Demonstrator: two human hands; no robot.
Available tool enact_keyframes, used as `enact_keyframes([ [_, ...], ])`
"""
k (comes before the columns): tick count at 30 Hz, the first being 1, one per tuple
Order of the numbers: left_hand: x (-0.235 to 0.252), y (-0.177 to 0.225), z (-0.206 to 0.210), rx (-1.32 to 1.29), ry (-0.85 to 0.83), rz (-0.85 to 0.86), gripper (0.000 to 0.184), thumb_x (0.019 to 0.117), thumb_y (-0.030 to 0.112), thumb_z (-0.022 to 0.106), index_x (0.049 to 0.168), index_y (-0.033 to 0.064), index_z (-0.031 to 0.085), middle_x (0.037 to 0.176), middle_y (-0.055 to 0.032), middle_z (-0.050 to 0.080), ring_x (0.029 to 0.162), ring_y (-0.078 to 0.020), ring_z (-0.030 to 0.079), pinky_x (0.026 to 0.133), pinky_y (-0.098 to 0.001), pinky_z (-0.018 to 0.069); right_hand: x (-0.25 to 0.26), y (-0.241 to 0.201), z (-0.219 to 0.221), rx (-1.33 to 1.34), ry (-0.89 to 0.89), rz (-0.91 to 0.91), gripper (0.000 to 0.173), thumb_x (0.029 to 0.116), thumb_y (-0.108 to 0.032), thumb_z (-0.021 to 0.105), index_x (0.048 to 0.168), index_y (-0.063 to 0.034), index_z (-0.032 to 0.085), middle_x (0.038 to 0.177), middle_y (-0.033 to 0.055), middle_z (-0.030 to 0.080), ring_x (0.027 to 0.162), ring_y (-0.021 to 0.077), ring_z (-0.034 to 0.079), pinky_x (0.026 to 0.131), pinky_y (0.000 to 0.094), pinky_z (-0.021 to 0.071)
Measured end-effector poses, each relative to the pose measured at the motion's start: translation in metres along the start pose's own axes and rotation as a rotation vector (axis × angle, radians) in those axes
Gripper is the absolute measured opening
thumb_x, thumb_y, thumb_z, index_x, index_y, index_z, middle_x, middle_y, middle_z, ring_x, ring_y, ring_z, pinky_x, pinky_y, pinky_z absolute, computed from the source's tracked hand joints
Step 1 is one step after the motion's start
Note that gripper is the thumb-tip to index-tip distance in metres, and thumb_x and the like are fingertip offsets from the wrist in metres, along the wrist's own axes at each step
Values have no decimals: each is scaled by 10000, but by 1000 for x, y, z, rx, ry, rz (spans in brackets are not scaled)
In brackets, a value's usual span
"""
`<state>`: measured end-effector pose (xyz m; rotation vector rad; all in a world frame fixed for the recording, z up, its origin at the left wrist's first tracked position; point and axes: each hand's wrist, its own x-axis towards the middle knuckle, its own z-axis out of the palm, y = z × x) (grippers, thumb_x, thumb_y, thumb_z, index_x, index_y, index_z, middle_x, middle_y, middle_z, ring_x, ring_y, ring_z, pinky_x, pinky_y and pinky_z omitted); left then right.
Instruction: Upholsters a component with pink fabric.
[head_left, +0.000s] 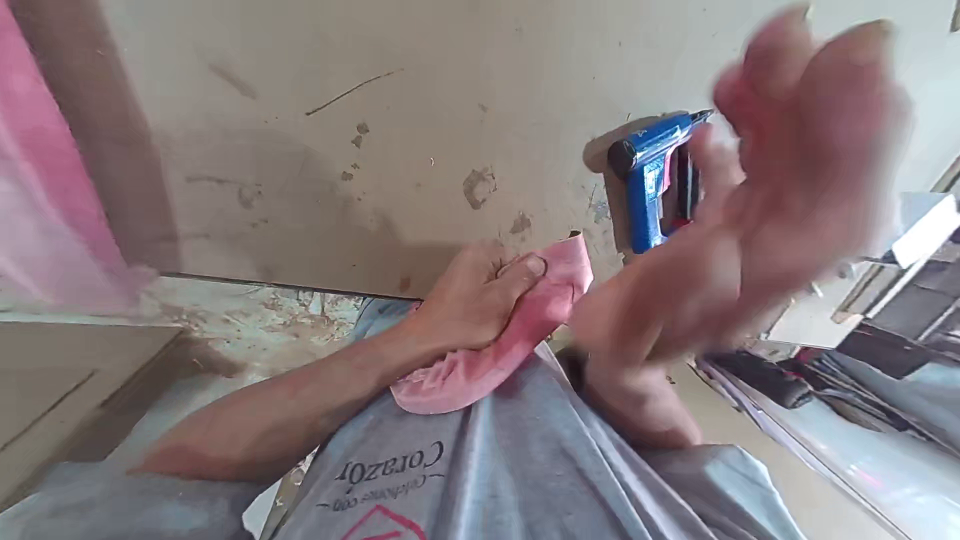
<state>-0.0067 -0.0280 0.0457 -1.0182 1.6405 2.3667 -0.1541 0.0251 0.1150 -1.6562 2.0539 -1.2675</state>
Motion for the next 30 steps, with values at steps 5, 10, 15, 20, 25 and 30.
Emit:
enact_keyframes([
  [5, -1, 8, -6, 190, -119, -49, 425, 1066, 383, 499, 719, 159, 602, 602, 46, 507, 558, -83, 517, 534, -337, 434, -77, 151, -60, -859, -250, 851, 931, 906, -642, 615, 1616, -125, 305, 1432, 308, 485, 1274, 495, 518, 976, 677, 460],
  [10, 0, 20, -7, 365, -351, -113, 414, 1094, 388, 439, 800, 153, 610, 662, 35, 500, 619, -101, 515, 580, -345, 423, -85, 187, -74, -794, -490, 831, 928, 906, -439, 716, 1626, -105, 236, 1329, 267, 599, 1146, 481, 618, 898, 719, 477],
  [15, -2, 26, -7, 476, -501, -134, 405, 1104, 392, 405, 897, 134, 638, 740, -15, 555, 719, -178, 580, 642, -429, 473, -24, 156, -120, -664, -589, 961, 516, 806, -274, 698, 1284, -111, 588, 876, 188, 677, 703, 391, 660, 566, 632, 499],
  [20, 2, 21, -7, 486, -586, -130, 429, 1105, 418, 384, 965, 126, 665, 779, -39, 598, 768, -213, 624, 675, -470, 505, 53, 50, -171, 265, -754, 1256, 258, 957, -434, 560, 1035, -236, 706, 726, -20, 674, 529, 72, 621, 470, 248, 545],
  [25, 4, 14, -6, 435, -658, -74, 397, 1109, 349, 388, 850, 125, 589, 709, -19, 522, 671, -181, 553, 598, -419, 450, 77, -19, -138, 403, -1116, 1438, 142, 944, -334, 632, 977, -213, 697, 710, -13, 668, 549, 62, 640, 468, 238, 558],
  [30, 5, 9, -7, 428, -662, -61, 391, 1095, 366, 387, 859, 144, 605, 747, -31, 568, 738, -211, 600, 630, -478, 469, 73, -9, -118, 478, -1317, 1487, 210, 960, -398, 610, 957, -199, 679, 694, 13, 667, 534, 81, 648, 445, 243, 553],
])
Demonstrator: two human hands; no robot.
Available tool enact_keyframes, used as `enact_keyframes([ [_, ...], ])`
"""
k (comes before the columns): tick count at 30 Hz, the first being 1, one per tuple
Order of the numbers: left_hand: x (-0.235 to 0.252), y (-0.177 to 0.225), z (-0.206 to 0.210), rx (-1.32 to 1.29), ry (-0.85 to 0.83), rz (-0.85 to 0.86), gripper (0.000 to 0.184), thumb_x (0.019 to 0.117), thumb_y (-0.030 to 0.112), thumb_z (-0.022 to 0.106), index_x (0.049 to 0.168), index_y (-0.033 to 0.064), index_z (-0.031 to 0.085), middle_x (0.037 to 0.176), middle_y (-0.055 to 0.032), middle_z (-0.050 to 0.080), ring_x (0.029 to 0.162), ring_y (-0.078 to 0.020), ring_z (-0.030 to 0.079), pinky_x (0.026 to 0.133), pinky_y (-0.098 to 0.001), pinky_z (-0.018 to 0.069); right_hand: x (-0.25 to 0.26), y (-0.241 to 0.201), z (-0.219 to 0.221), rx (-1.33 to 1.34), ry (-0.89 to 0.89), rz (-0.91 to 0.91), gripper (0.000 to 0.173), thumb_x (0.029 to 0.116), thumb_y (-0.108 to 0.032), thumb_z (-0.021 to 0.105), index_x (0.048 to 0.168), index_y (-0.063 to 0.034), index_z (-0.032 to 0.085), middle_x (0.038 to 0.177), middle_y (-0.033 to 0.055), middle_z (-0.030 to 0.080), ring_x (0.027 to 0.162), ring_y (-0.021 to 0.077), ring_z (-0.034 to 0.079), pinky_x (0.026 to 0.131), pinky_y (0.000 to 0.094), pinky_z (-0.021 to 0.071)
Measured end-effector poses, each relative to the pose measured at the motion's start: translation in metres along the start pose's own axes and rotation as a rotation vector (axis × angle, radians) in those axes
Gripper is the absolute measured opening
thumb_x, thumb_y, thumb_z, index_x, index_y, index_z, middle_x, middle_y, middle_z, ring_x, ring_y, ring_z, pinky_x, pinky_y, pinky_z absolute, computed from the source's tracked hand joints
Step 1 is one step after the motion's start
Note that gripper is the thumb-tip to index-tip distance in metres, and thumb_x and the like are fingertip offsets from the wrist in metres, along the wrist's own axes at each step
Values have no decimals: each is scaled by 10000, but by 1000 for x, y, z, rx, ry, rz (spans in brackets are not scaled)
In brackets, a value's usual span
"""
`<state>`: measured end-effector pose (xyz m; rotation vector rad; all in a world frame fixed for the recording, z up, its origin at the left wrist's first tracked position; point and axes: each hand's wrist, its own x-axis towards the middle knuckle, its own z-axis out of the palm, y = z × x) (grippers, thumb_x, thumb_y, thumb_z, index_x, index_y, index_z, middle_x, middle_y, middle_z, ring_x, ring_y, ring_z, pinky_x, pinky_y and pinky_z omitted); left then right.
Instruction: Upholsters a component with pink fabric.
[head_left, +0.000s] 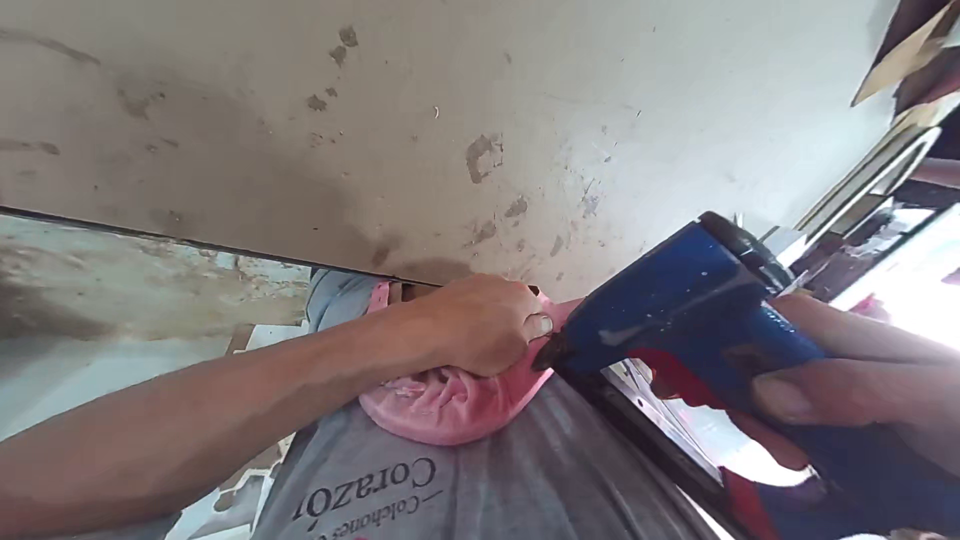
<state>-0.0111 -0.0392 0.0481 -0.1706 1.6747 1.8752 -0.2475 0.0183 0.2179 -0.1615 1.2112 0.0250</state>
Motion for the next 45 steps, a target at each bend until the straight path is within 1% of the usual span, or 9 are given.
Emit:
enact_keyframes([
  [18, 9, -9, 7, 12, 15, 140, 328, 1072, 311, 444, 849, 124, 597, 702, -24, 549, 657, -199, 578, 560, -432, 459, 12, -6, 10, 142, -234, -38, 186, 999, -304, 562, 1057, -151, 649, 785, 31, 678, 573, 82, 660, 476, 255, 582],
  [23, 4, -9, 4, 33, 38, 191, 280, 1055, 284, 506, 890, 95, 630, 768, -50, 592, 748, -213, 618, 633, -451, 488, 2, -21, 19, 44, 30, 22, 152, 917, -305, 610, 931, -168, 676, 693, 54, 675, 530, 128, 659, 463, 285, 574],
  [27, 8, -13, 8, 11, 47, 230, 320, 1059, 301, 487, 823, 120, 607, 701, -14, 549, 668, -172, 578, 572, -408, 448, -3, -21, 20, 96, 53, -2, 168, 917, -335, 665, 923, -170, 693, 689, 43, 678, 536, 107, 659, 472, 266, 575],
  [33, 19, -23, 15, 97, 99, 361, 183, 827, 212, 762, 943, 106, 666, 833, -47, 660, 790, -242, 664, 634, -512, 528, 24, -29, 33, 22, -157, -15, 159, 985, -289, 569, 945, -170, 666, 693, 3, 666, 525, 63, 639, 443, 236, 554],
  [36, 6, -16, 4, 14, 39, 258, 123, 958, 148, 655, 867, 65, 654, 757, -55, 601, 722, -204, 599, 616, -444, 473, 4, -22, 32, -77, 115, -60, 148, 916, -317, 619, 877, -195, 695, 663, -5, 659, 511, 77, 624, 438, 241, 535],
  [38, 6, -25, -6, -96, 100, 199, 395, 1088, 262, 445, 774, 103, 626, 615, 9, 514, 546, -106, 512, 493, -331, 406, -21, -1, 15, -12, 374, -155, 154, 889, -344, 658, 914, -195, 683, 688, -9, 665, 522, 82, 627, 452, 232, 535],
  [42, -43, -42, -24, -94, 498, 102, 394, 1114, 363, 350, 1160, 147, 676, 785, 9, 658, 658, -116, 638, 591, -357, 561, -17, 69, -58, -210, 828, -365, 234, 992, -277, 463, 1101, -167, 637, 696, -22, 647, 521, 92, 624, 470, 280, 548],
  [44, -86, -32, -15, 73, 633, 97, 432, 1076, 456, 350, 1265, 210, 649, 960, 62, 700, 833, -72, 681, 722, -364, 603, 12, 100, -91, -577, 1134, -232, 362, 1019, -472, 526, 1149, -150, 628, 757, 71, 655, 580, 233, 651, 496, 469, 545],
  [45, -107, -24, -3, 150, 635, 128, 486, 1060, 514, 360, 1309, 205, 640, 1078, 59, 694, 953, -65, 671, 818, -367, 599, 32, 105, -91, -702, 1259, -106, 506, 978, -546, 523, 1191, -96, 607, 829, 198, 662, 673, 401, 661, 555, 639, 501],
])
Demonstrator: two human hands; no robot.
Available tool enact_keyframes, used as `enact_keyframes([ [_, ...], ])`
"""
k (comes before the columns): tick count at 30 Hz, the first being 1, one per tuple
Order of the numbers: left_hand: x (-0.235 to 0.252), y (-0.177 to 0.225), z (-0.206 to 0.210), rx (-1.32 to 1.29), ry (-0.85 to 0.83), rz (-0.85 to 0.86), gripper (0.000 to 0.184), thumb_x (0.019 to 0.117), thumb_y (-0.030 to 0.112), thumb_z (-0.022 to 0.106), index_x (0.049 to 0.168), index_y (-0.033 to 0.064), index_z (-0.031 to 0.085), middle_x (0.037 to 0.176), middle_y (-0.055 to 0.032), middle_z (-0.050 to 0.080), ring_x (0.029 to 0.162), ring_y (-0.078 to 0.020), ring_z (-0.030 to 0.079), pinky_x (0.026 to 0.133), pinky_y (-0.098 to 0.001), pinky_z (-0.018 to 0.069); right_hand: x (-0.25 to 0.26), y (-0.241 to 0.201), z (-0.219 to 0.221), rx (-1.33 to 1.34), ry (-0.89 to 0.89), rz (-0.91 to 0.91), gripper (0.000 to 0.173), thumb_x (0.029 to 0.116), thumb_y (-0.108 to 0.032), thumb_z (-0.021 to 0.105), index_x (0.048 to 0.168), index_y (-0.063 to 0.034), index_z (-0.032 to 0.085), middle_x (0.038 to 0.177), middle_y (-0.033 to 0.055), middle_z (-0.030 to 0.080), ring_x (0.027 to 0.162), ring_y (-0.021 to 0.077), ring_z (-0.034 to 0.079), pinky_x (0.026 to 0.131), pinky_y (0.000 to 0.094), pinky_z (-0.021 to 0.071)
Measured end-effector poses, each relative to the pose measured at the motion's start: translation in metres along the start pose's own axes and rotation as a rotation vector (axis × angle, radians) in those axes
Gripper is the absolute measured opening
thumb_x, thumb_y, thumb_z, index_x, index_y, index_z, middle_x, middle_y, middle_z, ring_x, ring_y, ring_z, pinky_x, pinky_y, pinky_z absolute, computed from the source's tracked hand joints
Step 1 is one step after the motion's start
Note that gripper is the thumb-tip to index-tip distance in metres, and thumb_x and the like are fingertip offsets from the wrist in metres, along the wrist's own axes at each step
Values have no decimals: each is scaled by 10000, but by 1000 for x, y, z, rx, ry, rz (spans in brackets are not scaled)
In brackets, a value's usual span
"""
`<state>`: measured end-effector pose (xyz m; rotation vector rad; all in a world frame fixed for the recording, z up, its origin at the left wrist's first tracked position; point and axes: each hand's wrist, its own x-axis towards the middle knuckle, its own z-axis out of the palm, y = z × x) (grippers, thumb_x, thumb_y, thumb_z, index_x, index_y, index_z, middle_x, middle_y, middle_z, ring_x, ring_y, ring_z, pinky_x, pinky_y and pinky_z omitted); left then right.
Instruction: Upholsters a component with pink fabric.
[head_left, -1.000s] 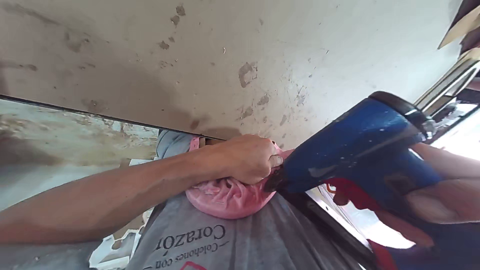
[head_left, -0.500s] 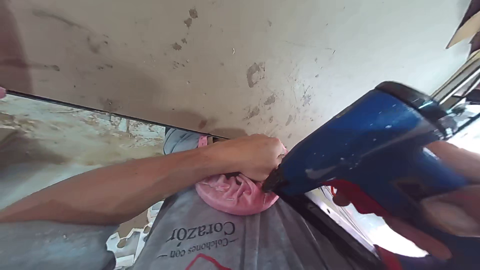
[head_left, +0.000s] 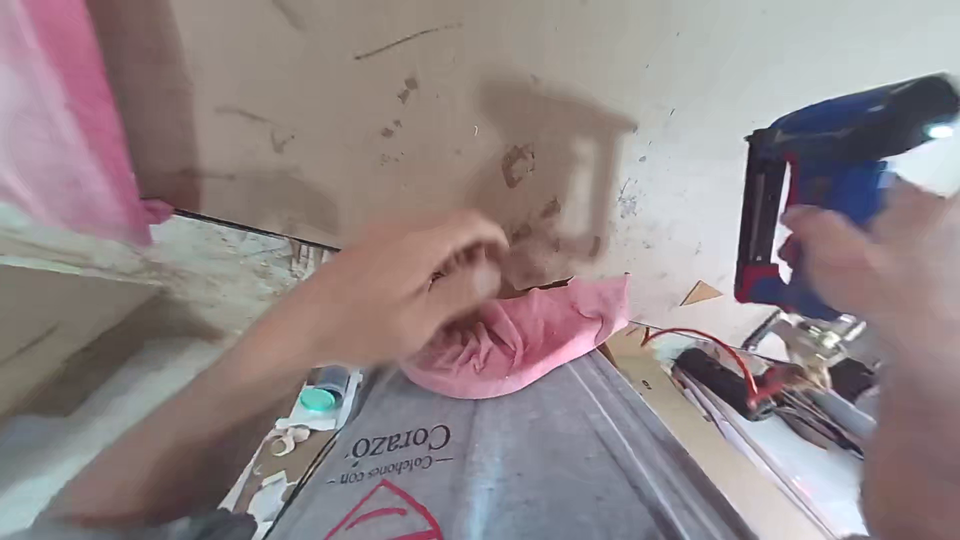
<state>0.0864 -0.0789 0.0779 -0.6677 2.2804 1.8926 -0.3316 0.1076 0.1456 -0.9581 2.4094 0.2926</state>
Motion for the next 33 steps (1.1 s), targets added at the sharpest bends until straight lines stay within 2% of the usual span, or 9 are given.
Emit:
enact_keyframes([
  [2, -38, 22, 9, 92, -38, 83, 570, 1023, 607, 414, 1373, 209, 623, 1292, 33, 653, 1185, -97, 611, 993, -404, 534, 11, 2, 45, -144, 82, 111, 678, 938, -594, 502, 1295, -18, 537, 961, 374, 637, 867, 628, 615, 673, 815, 403],
  [4, -57, 34, 30, 131, 1, 95, 498, 985, 525, 559, 1375, 227, 641, 1359, 12, 638, 1245, -107, 596, 1035, -386, 513, 26, 27, 93, -103, 159, 164, 727, 924, -621, 505, 1364, -43, 498, 1004, 381, 638, 914, 632, 612, 697, 812, 409],
  [8, -53, 27, 56, 248, 322, 361, 323, 986, 283, 698, 1257, 109, 720, 1241, -131, 729, 1141, -171, 704, 951, -311, 594, 41, 41, 136, 115, 196, 202, 814, 912, -605, 587, 1485, -47, 437, 1156, 405, 626, 1071, 650, 586, 824, 825, 401],
  [13, -28, 8, 57, 442, 408, 553, 294, 1050, 264, 594, 1279, 98, 674, 1239, -125, 722, 1106, -145, 711, 926, -288, 594, -28, 43, 157, 395, 380, 139, 584, 1004, -401, 527, 1456, -33, 501, 1337, 237, 620, 1212, 425, 610, 982, 658, 466],
  [19, 8, 2, 54, 255, 368, 665, 300, 1056, 254, 595, 1224, 21, 680, 1140, -68, 745, 991, -29, 701, 881, -211, 584, -182, 3, 270, 770, 350, 250, 440, 1041, -360, 533, 1276, -9, 657, 1156, 202, 717, 1046, 335, 705, 900, 591, 558],
  [23, 10, 43, 44, 165, 387, 684, 262, 1056, 243, 591, 1230, 56, 649, 1070, 62, 726, 889, 43, 661, 799, -169, 571, -228, -14, 336, 1037, 285, 254, 514, 983, -410, 585, 1349, -52, 624, 1195, 115, 715, 1052, 206, 703, 867, 436, 599],
  [25, 9, 68, 31, 88, 408, 704, 241, 1054, 289, 583, 1260, 166, 610, 1054, 147, 703, 889, 35, 667, 799, -192, 577, -236, -14, 332, 1171, 369, 147, 593, 956, -460, 608, 1392, -59, 588, 1277, 109, 680, 1135, 179, 671, 869, 387, 598],
  [30, 4, 92, 21, -217, 305, 837, 269, 1064, 330, 525, 1295, 201, 576, 1138, 89, 664, 1015, -60, 657, 914, -296, 568, -229, -11, 244, 1292, 571, -387, 902, 898, -686, 620, 1494, -30, 454, 1457, 127, 563, 1337, 208, 551, 1062, 422, 521],
  [33, -28, 86, 65, -336, 181, 833, 255, 1034, 386, 587, 1266, 299, 648, 1163, 121, 702, 1034, -35, 672, 925, -274, 574, -246, -30, 193, 1385, 576, -739, 819, 852, -475, 770, 1481, -45, 466, 1368, 47, 630, 1243, 126, 604, 1044, 367, 536],
])
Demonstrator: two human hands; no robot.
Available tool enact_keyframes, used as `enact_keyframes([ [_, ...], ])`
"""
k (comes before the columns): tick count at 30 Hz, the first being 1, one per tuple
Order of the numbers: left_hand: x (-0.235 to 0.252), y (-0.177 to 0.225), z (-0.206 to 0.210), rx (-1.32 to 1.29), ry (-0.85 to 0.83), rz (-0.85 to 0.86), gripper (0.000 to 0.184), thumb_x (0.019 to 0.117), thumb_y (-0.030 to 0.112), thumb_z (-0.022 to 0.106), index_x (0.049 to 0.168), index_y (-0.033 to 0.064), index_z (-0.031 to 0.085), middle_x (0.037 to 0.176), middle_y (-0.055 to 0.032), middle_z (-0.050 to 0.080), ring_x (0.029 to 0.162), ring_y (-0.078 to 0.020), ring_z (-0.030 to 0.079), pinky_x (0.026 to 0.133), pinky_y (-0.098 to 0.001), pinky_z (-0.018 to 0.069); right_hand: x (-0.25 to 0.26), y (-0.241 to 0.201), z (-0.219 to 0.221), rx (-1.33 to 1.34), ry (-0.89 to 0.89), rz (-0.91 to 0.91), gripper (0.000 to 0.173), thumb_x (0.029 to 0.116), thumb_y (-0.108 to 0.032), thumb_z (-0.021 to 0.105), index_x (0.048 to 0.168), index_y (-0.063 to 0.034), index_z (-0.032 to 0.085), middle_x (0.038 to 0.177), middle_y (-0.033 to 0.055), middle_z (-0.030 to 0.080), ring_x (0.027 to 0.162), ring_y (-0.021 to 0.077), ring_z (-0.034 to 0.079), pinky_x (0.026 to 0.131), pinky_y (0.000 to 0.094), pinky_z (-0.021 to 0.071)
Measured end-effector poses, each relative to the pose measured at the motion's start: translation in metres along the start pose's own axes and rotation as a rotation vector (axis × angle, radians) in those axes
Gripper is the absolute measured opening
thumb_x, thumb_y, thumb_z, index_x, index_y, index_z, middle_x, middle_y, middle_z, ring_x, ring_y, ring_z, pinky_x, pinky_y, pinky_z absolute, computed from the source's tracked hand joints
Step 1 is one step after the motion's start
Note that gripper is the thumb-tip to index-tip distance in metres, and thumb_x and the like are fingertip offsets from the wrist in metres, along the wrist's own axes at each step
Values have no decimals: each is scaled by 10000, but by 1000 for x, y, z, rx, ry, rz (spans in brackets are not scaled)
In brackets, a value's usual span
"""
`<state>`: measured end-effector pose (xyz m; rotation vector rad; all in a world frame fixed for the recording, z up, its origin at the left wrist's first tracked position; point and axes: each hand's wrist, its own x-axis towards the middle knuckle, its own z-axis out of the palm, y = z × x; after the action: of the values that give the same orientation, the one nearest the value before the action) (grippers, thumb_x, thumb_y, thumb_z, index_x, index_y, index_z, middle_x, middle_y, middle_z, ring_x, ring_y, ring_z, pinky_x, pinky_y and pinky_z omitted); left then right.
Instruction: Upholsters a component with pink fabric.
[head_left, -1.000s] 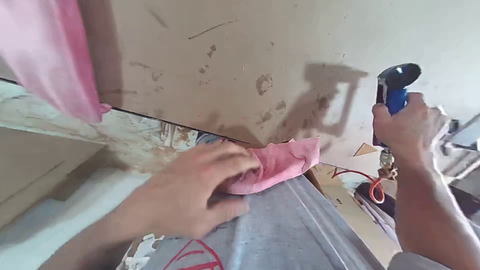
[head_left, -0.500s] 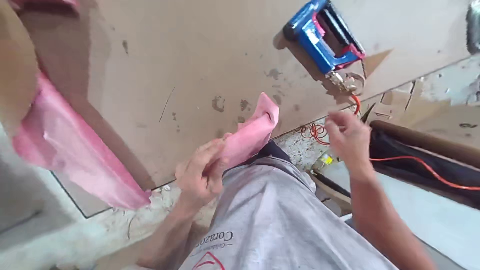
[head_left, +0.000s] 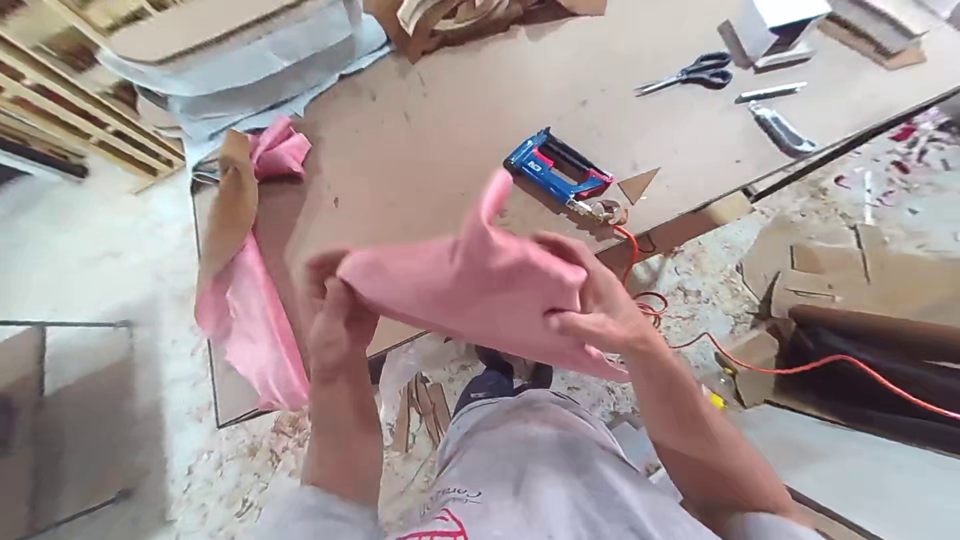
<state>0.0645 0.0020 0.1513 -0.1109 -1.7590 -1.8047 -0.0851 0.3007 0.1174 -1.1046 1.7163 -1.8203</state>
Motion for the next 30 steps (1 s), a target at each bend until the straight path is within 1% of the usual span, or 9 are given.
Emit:
enact_keyframes([
  [4, -77, 16, 21, 15, -109, -44, 280, 1030, 366, 607, 1290, 266, 640, 1231, 74, 699, 1106, -82, 671, 961, -282, 564, -25, 4, 28, 300, -153, -189, 204, 920, -125, 729, 1096, -37, 679, 1001, -28, 722, 943, 11, 672, 858, 241, 583],
  [7, -121, 32, 5, 23, -250, -219, 307, 984, 376, 681, 1267, 264, 646, 1239, 54, 694, 1124, -115, 671, 964, -291, 570, -50, 18, 32, 357, -282, -114, 390, 910, -272, 746, 1235, -89, 628, 1119, -43, 699, 1023, 19, 652, 903, 245, 571],
  [10, -140, 33, -14, -43, -432, -434, 360, 945, 456, 698, 1232, 247, 641, 1217, 68, 665, 1107, -81, 642, 916, -247, 562, -57, 26, 46, 376, -366, -43, 335, 902, -254, 793, 1112, -25, 667, 1070, 36, 695, 952, 57, 667, 809, 243, 591],
  [15, -79, 17, -18, 282, -755, -589, 865, 908, 776, 516, 1480, 127, 491, 1426, -16, 584, 1326, -124, 541, 1119, -413, 481, -36, 42, 81, 312, -440, 33, 285, 914, -211, 778, 1053, 21, 690, 1082, 94, 705, 955, 79, 679, 806, 249, 596],
  [18, -43, -2, -5, 267, -843, -732, 457, 945, 514, 671, 1231, 161, 624, 1017, 79, 702, 908, 16, 662, 785, -237, 591, -16, 44, 90, 228, -408, 68, 275, 894, -197, 806, 1014, 1, 657, 1002, 54, 696, 895, 53, 676, 767, 232, 601],
  [20, -29, -11, -8, 255, -802, -753, 197, 961, 371, 695, 992, 178, 678, 797, 99, 683, 705, 29, 643, 614, -196, 557, -8, 45, 86, 164, -341, 94, 280, 885, -186, 816, 1022, 4, 663, 1018, 58, 709, 899, 61, 688, 768, 241, 610],
  [22, -20, -18, -17, 177, -835, -685, 170, 982, 310, 689, 986, 142, 712, 811, 88, 680, 721, 28, 632, 630, -166, 544, -7, 45, 83, 88, -283, 122, 301, 882, -195, 821, 1037, 22, 681, 1045, 90, 730, 912, 82, 708, 778, 250, 620],
  [27, 4, -25, -8, 472, -936, -515, 453, 926, 595, 660, 995, 159, 756, 1037, 38, 661, 1003, -52, 593, 864, -282, 501, 7, 47, 78, -110, -245, 132, 322, 889, -284, 812, 1005, -10, 690, 980, 87, 732, 861, 59, 693, 765, 222, 592],
  [30, 14, -30, -5, 438, -878, -387, 328, 1007, 380, 645, 853, 105, 734, 988, -34, 705, 1055, -147, 639, 937, -364, 517, 14, 52, 61, -77, -219, 145, 312, 898, -290, 804, 991, -17, 686, 988, 91, 730, 877, 63, 693, 765, 216, 589],
])
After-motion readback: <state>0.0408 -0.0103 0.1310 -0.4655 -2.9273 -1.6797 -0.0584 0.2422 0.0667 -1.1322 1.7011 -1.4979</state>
